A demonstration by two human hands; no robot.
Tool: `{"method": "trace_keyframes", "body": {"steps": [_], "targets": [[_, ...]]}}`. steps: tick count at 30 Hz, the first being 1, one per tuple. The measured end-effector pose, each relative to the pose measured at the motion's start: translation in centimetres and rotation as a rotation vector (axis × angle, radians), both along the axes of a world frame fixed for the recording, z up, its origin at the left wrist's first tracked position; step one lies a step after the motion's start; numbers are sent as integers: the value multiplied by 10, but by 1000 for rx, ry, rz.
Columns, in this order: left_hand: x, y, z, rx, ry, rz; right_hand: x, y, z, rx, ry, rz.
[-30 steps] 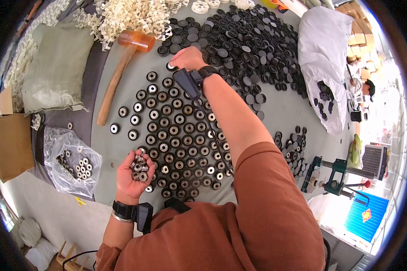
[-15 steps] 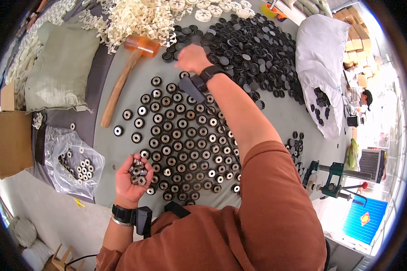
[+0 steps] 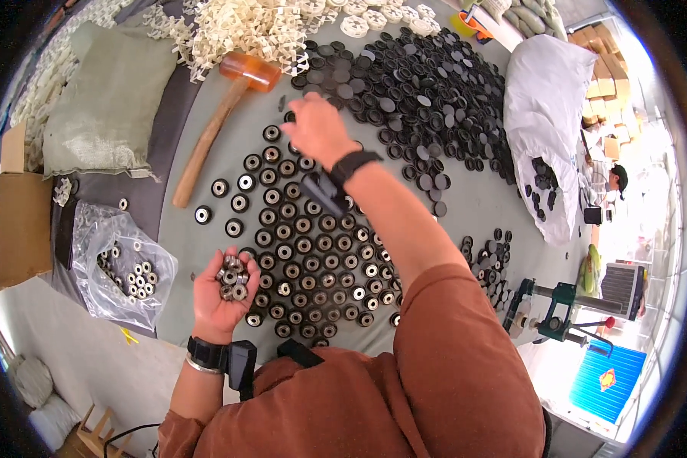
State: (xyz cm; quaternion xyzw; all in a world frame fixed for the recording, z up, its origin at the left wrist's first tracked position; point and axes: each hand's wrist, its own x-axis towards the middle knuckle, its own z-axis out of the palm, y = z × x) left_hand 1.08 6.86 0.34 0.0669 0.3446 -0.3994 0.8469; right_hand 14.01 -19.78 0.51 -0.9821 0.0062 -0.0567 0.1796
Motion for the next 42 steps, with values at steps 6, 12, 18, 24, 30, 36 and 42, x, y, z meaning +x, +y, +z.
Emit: {"method": "trace_keyframes", "body": {"steps": [6,12,18,24,30,36,42], "targets": [[13,-19,3,-22,10,115,-120,96,48,577,50,493],[3,-29,2,-12,17,195,-151,99,43,362,54,470],[5,-27,2,-102,-11,184,-136,75,42,582,-59,463],[-1,-24,6,-69,24,198,-22,-16,-3,866,102,-277],[-8,-18,6,-24,63,154,40,-43,-34,722,356,-271],[-8,-13,4,-45,89,171,58,-55,-37,646,465,-146],[-7,-9,6,-89,69,179,86,-44,-26,-129,439,-11]]}}
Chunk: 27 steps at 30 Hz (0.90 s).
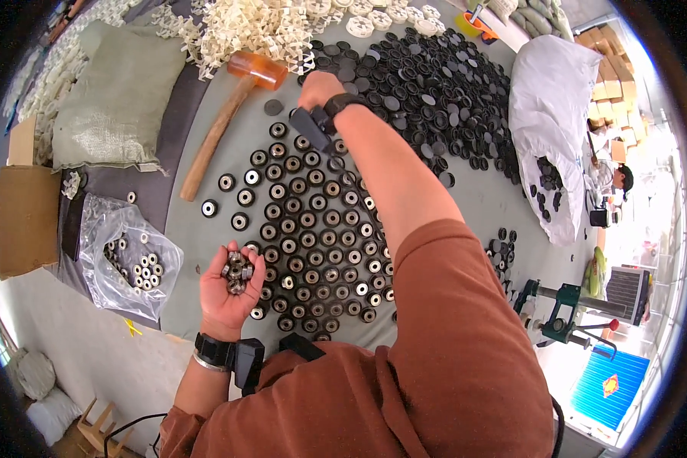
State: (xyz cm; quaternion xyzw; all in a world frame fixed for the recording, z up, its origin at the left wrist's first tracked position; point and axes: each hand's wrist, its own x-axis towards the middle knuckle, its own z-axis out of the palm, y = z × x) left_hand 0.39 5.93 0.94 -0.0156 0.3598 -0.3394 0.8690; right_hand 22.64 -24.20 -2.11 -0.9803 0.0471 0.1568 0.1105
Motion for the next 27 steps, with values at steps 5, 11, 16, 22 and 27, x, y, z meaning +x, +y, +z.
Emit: {"method": "trace_keyframes", "body": {"steps": [5,11,16,22,27], "targets": [[-5,11,-2,46,-33,18,-19,52,-10,191,-549,145],[-7,17,-4,14,8,35,-15,60,8,114,-266,200],[3,7,0,33,-5,35,-38,61,15,200,-467,56],[26,0,6,92,-81,80,-136,132,81,797,-154,432],[35,-3,1,-19,-195,105,-178,147,82,727,-228,547]]}}
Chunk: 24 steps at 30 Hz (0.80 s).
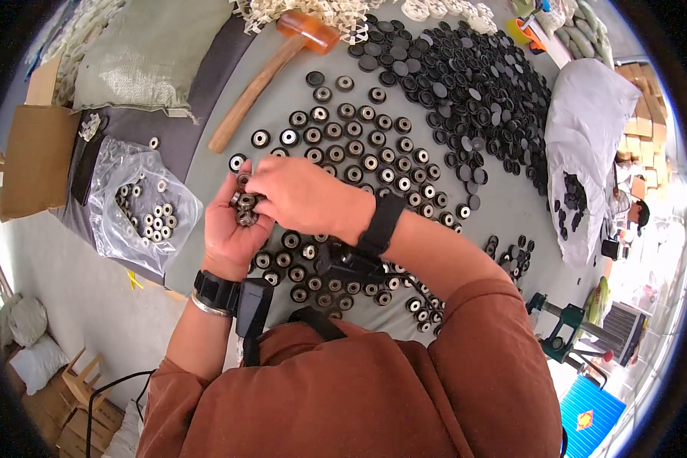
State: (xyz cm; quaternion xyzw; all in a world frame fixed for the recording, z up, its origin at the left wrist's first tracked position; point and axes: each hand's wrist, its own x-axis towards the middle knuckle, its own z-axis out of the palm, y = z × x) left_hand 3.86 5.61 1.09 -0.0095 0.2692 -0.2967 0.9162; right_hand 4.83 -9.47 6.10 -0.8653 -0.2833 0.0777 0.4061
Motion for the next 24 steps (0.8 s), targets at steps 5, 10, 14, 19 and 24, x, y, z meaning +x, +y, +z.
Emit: {"method": "trace_keyframes", "body": {"steps": [5,10,14,19,24], "targets": [[-10,-6,-4,119,42,30,-14,-7,-4,-37,26,2],[-14,-1,-4,48,108,60,7,-19,4,-29,26,-151],[-13,1,-3,25,108,65,74,-62,-48,-68,-136,-565],[-20,7,-2,53,169,62,126,-82,-88,-163,-239,-647],[-21,9,-3,123,220,62,124,-85,-110,-318,-450,-536]]}}
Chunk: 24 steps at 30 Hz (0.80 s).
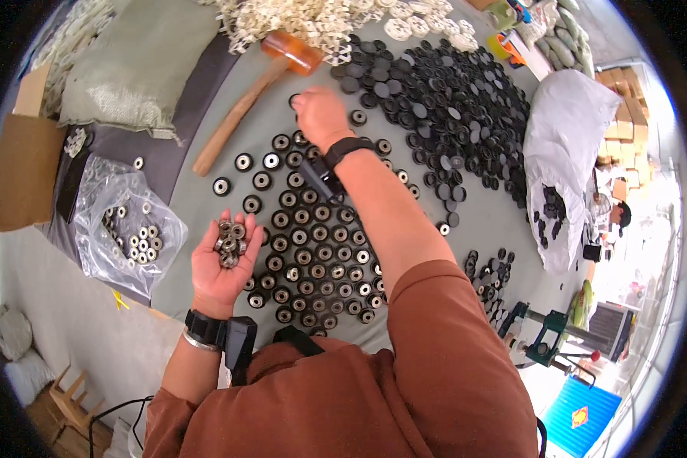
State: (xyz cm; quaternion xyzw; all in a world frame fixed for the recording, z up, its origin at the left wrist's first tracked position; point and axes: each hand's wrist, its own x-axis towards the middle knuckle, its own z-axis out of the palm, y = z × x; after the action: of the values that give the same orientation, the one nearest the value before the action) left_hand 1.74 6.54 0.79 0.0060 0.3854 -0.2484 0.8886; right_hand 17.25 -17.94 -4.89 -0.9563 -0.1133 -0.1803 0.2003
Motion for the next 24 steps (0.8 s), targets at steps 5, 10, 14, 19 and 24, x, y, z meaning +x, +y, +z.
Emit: {"method": "trace_keyframes", "body": {"steps": [5,10,14,19,24], "targets": [[-4,4,-4,-12,-68,-3,-28,33,16,-345,34,-87],[-6,-7,5,10,-67,-84,-29,35,27,-401,226,-101],[-12,-9,15,-5,-146,-113,-42,26,37,-185,70,-156],[-25,-24,24,42,-180,-283,-141,43,94,271,184,135],[-43,-38,26,34,-194,-396,-205,-63,98,-130,321,-560]]}}
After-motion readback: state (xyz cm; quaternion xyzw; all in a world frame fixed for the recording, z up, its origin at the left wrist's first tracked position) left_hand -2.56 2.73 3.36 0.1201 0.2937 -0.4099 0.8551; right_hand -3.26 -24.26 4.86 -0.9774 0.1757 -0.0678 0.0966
